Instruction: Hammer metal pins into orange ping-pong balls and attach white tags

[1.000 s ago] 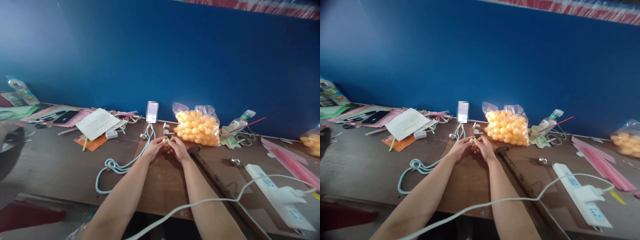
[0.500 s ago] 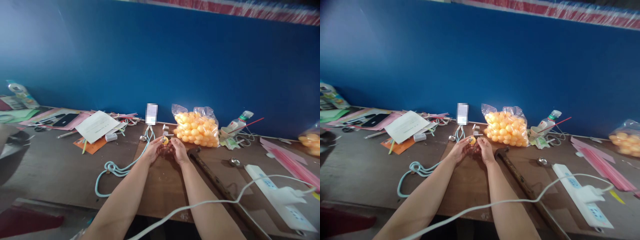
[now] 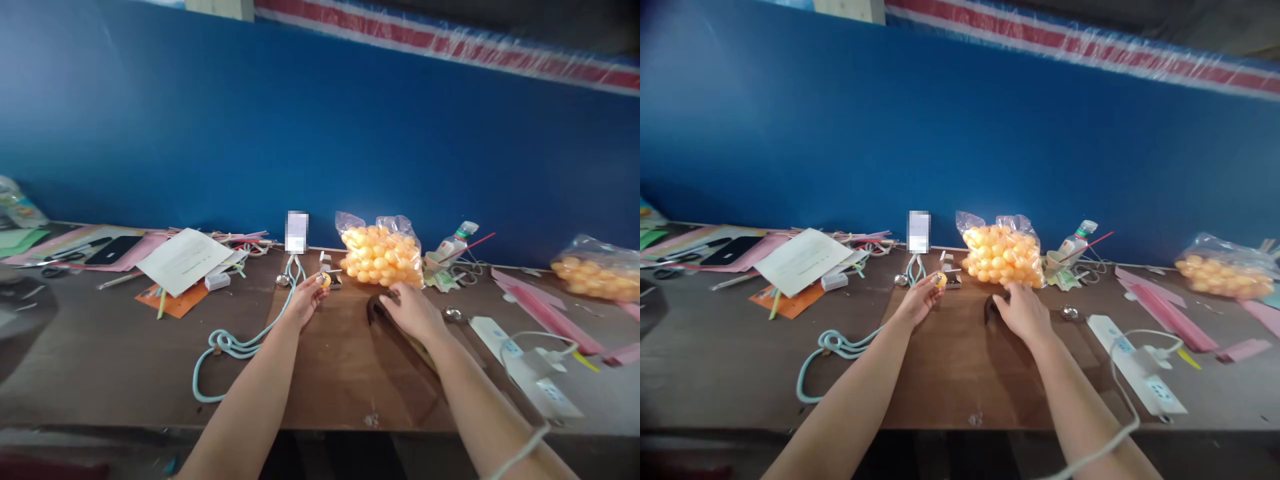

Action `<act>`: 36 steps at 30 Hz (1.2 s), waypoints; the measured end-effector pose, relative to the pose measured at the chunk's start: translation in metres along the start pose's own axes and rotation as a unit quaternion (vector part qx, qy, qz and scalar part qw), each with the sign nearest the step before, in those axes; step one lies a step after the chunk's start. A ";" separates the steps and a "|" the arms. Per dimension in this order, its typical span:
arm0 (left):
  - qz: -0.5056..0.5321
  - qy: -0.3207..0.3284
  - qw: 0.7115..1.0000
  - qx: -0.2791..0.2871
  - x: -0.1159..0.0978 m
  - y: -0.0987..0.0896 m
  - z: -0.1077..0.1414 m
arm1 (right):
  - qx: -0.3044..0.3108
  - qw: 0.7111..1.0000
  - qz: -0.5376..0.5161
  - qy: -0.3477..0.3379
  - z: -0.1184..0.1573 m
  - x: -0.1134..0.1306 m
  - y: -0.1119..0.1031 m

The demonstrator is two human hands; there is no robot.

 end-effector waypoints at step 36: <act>-0.097 0.009 0.995 -0.007 0.006 0.000 -0.004 | 0.121 0.912 -0.390 -0.043 0.069 0.053 0.057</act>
Point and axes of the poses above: each hand's wrist, its own z-axis away from the middle knuckle, its own y-axis out of the palm, x = y × z, the point moved 6 cm from there along -z, towards the middle knuckle, and after that the axes turned 13 degrees about x, right-handed, at the moved point
